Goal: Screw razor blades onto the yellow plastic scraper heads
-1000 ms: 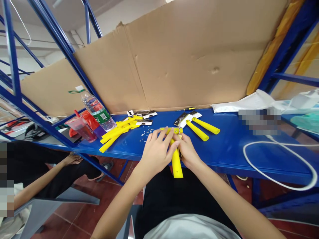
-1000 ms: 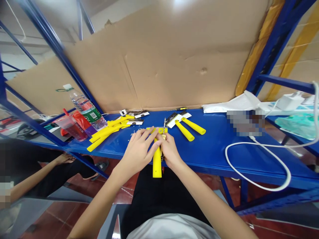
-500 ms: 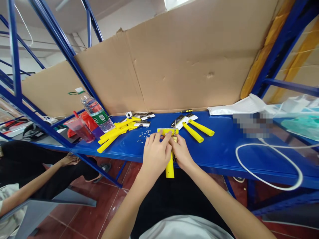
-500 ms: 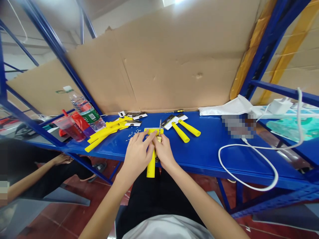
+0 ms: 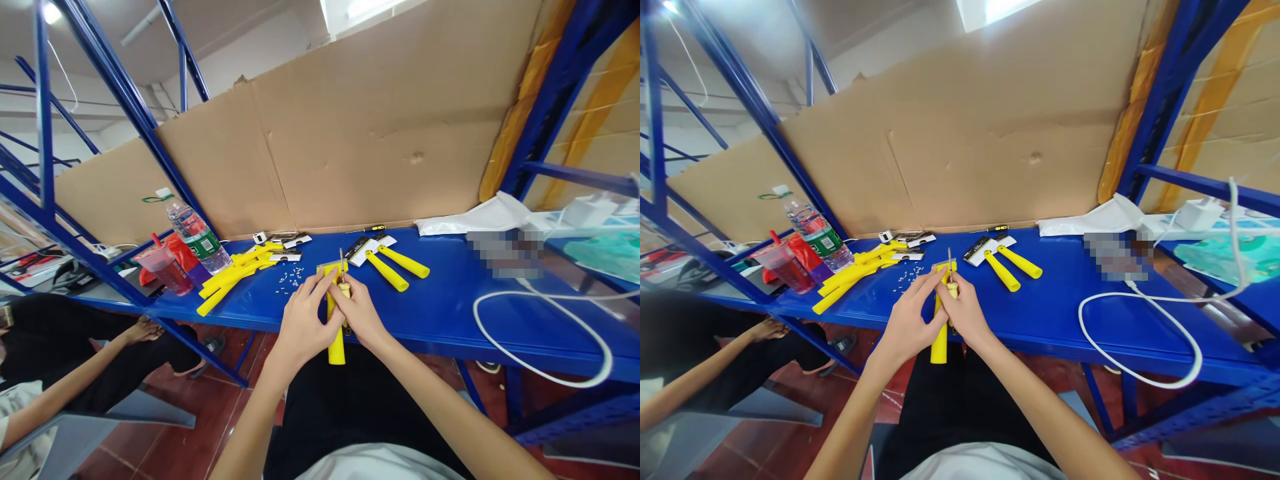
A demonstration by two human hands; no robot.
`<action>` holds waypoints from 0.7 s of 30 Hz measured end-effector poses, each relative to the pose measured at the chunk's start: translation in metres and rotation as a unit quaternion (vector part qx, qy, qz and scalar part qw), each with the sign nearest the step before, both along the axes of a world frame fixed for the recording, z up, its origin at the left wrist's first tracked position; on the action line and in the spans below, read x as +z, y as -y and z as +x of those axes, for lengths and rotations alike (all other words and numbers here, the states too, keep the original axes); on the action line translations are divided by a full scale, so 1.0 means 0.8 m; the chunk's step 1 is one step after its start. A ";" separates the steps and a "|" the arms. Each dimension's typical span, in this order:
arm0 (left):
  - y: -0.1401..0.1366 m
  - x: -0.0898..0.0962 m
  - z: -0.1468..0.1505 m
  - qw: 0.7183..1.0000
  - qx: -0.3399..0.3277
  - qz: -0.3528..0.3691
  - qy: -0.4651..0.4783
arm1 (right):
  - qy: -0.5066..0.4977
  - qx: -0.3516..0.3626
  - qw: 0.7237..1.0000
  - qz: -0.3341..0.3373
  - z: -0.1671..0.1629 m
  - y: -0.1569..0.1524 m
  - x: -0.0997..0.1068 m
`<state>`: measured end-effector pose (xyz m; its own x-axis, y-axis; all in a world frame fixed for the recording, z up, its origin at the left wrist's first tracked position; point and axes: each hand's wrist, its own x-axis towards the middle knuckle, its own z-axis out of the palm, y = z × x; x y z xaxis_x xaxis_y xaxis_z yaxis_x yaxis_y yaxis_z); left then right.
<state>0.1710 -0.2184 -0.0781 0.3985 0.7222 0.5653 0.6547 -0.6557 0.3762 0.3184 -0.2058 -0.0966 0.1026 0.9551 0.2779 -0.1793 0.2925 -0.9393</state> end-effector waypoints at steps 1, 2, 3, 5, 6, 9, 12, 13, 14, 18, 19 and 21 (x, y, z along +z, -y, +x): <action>0.001 0.000 -0.002 1.000 -0.009 -0.012 0.007 | 0.004 -0.004 1.000 -0.001 0.000 0.000 -0.001; 0.001 0.000 -0.004 0.999 -0.017 -0.024 0.012 | 0.007 -0.007 1.000 -0.002 -0.001 0.000 -0.001; 0.001 -0.001 -0.006 0.999 -0.024 -0.034 0.018 | 0.011 -0.010 1.000 -0.002 -0.001 0.000 -0.002; -0.001 -0.006 -0.008 0.998 -0.039 -0.044 0.033 | 0.023 -0.012 1.000 0.008 -0.001 0.000 -0.003; -0.003 -0.009 -0.010 0.997 -0.045 -0.044 0.043 | 0.031 -0.010 0.999 0.016 -0.002 0.001 -0.002; -0.012 -0.020 -0.013 0.995 -0.058 -0.020 0.079 | 0.043 0.020 0.999 0.024 -0.002 0.002 0.000; -0.018 -0.030 -0.017 0.993 -0.055 0.023 0.098 | 0.035 0.065 0.997 0.002 -0.003 0.005 0.003; -0.020 -0.033 -0.018 0.993 -0.055 0.032 0.100 | 0.035 0.074 0.997 -0.004 -0.004 0.006 0.004; -0.021 -0.035 -0.020 0.993 -0.055 0.037 0.102 | 0.041 0.078 0.996 -0.007 -0.005 0.007 0.004; -0.024 -0.037 -0.035 0.976 -0.030 -0.027 0.216 | 0.062 0.079 0.995 0.001 -0.005 0.011 0.007; -0.025 -0.035 -0.042 0.956 -0.025 -0.062 0.284 | 0.070 0.075 0.995 0.003 -0.003 0.012 0.008; -0.028 -0.028 -0.064 0.897 -0.042 -0.126 0.422 | 0.103 0.062 0.993 0.000 0.003 0.012 0.008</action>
<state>0.1201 -0.1962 -0.1003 -0.0360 0.8573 0.5135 0.0194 -0.5131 0.8581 0.3210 -0.2157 -0.0901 -0.0738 0.9567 0.2816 -0.0186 0.2810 -0.9595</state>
